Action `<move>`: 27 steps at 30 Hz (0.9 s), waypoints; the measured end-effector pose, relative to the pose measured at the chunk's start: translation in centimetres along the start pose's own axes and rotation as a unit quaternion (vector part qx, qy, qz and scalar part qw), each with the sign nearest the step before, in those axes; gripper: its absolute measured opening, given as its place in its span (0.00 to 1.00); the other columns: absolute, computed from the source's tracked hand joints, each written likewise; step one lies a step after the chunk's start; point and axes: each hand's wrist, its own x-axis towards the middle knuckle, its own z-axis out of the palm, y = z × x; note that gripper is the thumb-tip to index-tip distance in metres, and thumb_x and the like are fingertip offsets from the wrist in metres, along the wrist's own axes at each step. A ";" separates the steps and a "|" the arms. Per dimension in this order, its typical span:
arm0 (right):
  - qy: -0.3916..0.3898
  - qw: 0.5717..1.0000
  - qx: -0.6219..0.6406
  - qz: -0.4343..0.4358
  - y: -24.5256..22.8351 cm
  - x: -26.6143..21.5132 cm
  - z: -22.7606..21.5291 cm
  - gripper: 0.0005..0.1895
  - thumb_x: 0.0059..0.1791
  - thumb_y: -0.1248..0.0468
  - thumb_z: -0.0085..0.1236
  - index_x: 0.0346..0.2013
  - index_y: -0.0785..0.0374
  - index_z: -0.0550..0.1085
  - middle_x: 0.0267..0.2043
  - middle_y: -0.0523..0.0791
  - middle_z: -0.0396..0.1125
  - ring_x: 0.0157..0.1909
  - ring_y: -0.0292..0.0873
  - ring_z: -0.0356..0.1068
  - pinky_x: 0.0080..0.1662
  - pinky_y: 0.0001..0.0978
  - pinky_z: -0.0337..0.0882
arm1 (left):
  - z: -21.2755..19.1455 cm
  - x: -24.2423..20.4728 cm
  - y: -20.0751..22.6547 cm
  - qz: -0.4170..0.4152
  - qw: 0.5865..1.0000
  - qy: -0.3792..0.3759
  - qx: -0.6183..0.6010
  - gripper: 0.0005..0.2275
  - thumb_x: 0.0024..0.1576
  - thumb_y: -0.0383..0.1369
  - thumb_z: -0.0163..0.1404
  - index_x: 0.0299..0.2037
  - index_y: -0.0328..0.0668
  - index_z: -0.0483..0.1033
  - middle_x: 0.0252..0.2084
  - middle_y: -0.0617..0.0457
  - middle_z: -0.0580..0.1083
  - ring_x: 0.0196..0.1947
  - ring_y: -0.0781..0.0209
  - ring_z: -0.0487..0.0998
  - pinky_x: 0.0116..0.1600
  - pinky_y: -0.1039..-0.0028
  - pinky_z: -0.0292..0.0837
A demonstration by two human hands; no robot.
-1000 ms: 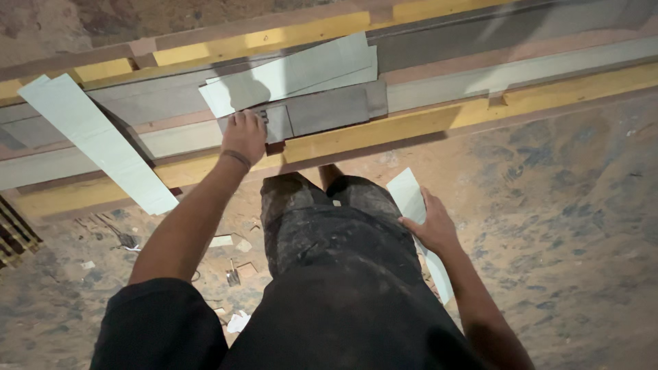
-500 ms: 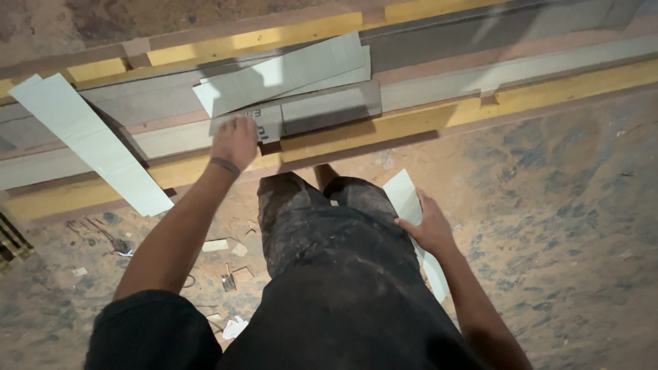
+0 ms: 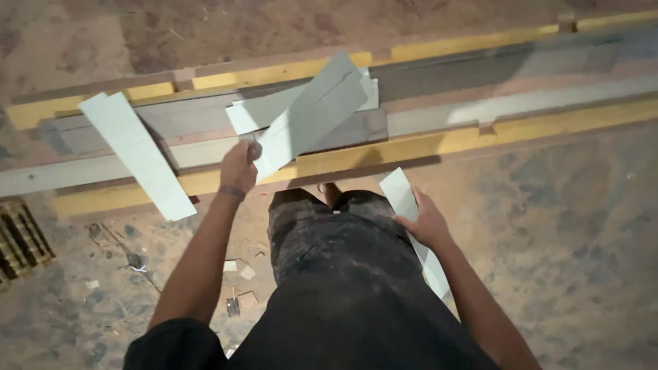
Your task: The person picks up several white rectangular strips and places them onto a dark rectangular frame lying on the floor. They align and press the strips along the edges to form a border around the frame, adjusting positions as needed.
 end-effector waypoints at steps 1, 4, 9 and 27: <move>0.001 1.000 -0.008 -0.008 -0.3 0.8 -0.1 0.51 0.40 0.47 0.69 0.69 0.68 0.59 0.68 0.58 0.60 0.70 0.58 0.58 0.67 0.45 0.60 | -0.6 -0.8 0.3 -0.017 0.999 0.007 -0.032 0.10 0.54 0.20 0.47 0.44 0.36 0.72 0.40 0.35 0.76 0.41 0.32 0.76 0.44 0.52 0.72; 0.004 0.999 -0.003 -0.038 -2.1 2.9 -1.2 0.52 0.39 0.47 0.69 0.69 0.68 0.59 0.68 0.58 0.59 0.69 0.58 0.58 0.65 0.46 0.60 | -2.8 -3.5 1.8 -0.057 0.993 0.040 -0.099 0.05 0.62 0.24 0.47 0.46 0.36 0.72 0.39 0.36 0.75 0.39 0.35 0.77 0.43 0.56 0.72; -0.032 0.995 -0.061 -0.077 -6.6 6.5 -3.8 0.50 0.39 0.48 0.68 0.69 0.63 0.59 0.64 0.56 0.63 0.65 0.58 0.62 0.61 0.47 0.64 | -7.0 -7.9 4.4 -0.143 0.978 0.102 -0.112 0.07 0.63 0.27 0.47 0.49 0.37 0.74 0.40 0.37 0.77 0.38 0.42 0.80 0.43 0.61 0.73; -0.117 0.888 -0.168 -0.412 -31.0 12.4 -4.3 0.55 0.42 0.46 0.70 0.73 0.61 0.50 0.74 0.56 0.51 0.73 0.59 0.49 0.68 0.53 0.53 | -13.4 -17.0 10.7 -0.170 0.882 0.374 -0.230 0.08 0.63 0.24 0.45 0.47 0.36 0.77 0.33 0.55 0.75 0.34 0.66 0.76 0.41 0.74 0.72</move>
